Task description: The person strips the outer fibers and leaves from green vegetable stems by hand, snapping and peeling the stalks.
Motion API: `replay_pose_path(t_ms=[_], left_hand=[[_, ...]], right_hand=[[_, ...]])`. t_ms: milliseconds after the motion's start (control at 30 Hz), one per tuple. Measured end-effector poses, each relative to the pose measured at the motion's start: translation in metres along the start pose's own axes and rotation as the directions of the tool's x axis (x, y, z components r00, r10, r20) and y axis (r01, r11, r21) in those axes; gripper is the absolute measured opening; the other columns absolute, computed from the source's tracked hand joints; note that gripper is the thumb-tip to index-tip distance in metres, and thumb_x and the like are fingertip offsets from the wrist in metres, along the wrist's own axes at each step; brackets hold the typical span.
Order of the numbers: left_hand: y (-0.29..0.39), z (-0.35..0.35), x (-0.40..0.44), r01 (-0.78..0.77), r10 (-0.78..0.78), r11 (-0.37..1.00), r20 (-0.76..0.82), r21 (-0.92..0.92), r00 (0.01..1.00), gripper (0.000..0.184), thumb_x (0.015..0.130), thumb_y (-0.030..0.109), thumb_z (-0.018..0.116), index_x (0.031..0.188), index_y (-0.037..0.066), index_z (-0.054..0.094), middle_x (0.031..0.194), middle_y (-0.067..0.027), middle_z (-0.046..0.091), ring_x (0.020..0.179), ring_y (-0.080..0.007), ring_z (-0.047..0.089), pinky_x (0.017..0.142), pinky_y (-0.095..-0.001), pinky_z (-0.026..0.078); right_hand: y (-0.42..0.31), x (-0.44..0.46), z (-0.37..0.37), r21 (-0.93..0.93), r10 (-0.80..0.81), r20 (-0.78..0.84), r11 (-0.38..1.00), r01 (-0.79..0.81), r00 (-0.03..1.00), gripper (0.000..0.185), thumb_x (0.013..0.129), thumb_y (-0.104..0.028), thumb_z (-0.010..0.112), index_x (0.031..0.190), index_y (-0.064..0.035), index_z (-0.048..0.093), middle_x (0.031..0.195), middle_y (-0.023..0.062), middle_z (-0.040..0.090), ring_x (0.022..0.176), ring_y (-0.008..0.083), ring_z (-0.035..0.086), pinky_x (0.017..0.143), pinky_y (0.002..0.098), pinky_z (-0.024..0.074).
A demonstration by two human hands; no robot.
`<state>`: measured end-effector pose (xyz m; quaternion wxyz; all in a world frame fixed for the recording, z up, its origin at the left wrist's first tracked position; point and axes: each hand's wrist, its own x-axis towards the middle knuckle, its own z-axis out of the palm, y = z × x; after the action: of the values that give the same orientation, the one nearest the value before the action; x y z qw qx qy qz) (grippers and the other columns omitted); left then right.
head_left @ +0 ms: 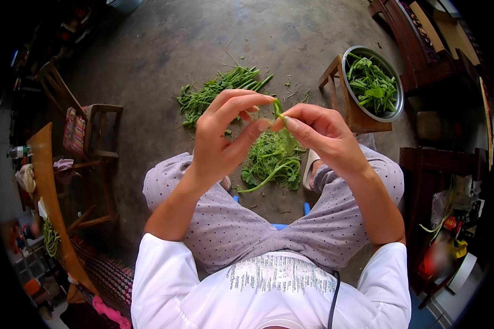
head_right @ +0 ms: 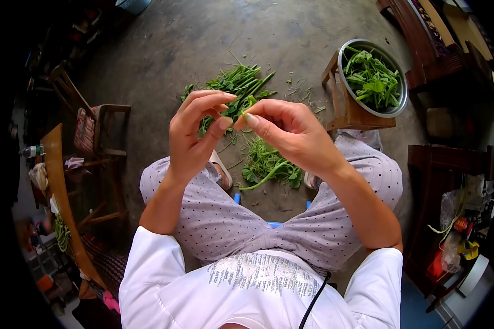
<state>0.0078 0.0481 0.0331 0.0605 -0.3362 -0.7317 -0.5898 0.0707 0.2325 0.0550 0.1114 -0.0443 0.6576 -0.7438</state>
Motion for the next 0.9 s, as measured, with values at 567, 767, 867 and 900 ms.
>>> replay_pose_path(t_ms=[567,767,867,900], left_hand=[[-0.001,0.012,-0.007,-0.082,0.089,0.990,-0.057,0.116,0.994,0.011,0.077,0.002,0.066,0.087,0.003,0.062,0.076,-0.0069,0.063,0.064,-0.0180,0.058,0.059,-0.0275,0.047],[-0.005,0.012,-0.010,0.113,-0.120,0.989,-0.074,-0.091,0.990,0.009,0.087,0.007,0.059,0.093,0.000,0.057,0.080,-0.0058,0.062,0.069,-0.0105,0.056,0.064,-0.0228,0.045],[-0.002,0.005,-0.006,0.204,-0.221,0.946,-0.039,-0.251,0.975,0.015,0.093,0.013,0.053,0.098,-0.001,0.054,0.084,-0.0044,0.062,0.075,-0.0069,0.055,0.071,-0.0195,0.044],[-0.003,0.003,-0.004,0.221,-0.256,0.916,-0.061,-0.335,0.965,0.015,0.093,0.014,0.052,0.098,0.000,0.054,0.085,-0.0047,0.062,0.075,-0.0075,0.056,0.070,-0.0199,0.045]], right_hand=[[-0.009,0.002,0.019,-0.517,-0.220,-0.132,0.847,0.123,0.966,0.011,0.084,-0.007,0.055,0.082,0.0029,0.057,0.063,0.0157,0.055,0.048,0.0214,0.049,0.047,0.0335,0.0371],[-0.012,0.003,0.018,-0.514,-0.063,-0.148,0.857,-0.022,0.987,0.015,0.084,-0.011,0.055,0.080,0.0027,0.058,0.058,0.0139,0.054,0.047,0.0207,0.049,0.047,0.0330,0.0378],[-0.006,0.003,0.014,-0.518,-0.043,-0.143,0.855,-0.038,0.989,0.015,0.083,-0.011,0.054,0.079,0.0032,0.058,0.059,0.0140,0.055,0.047,0.0203,0.050,0.048,0.0323,0.0388],[-0.002,0.003,0.011,-0.540,-0.012,-0.143,0.839,-0.068,0.990,0.016,0.083,-0.012,0.054,0.079,0.0032,0.058,0.059,0.0145,0.055,0.048,0.0206,0.050,0.048,0.0326,0.0392]])
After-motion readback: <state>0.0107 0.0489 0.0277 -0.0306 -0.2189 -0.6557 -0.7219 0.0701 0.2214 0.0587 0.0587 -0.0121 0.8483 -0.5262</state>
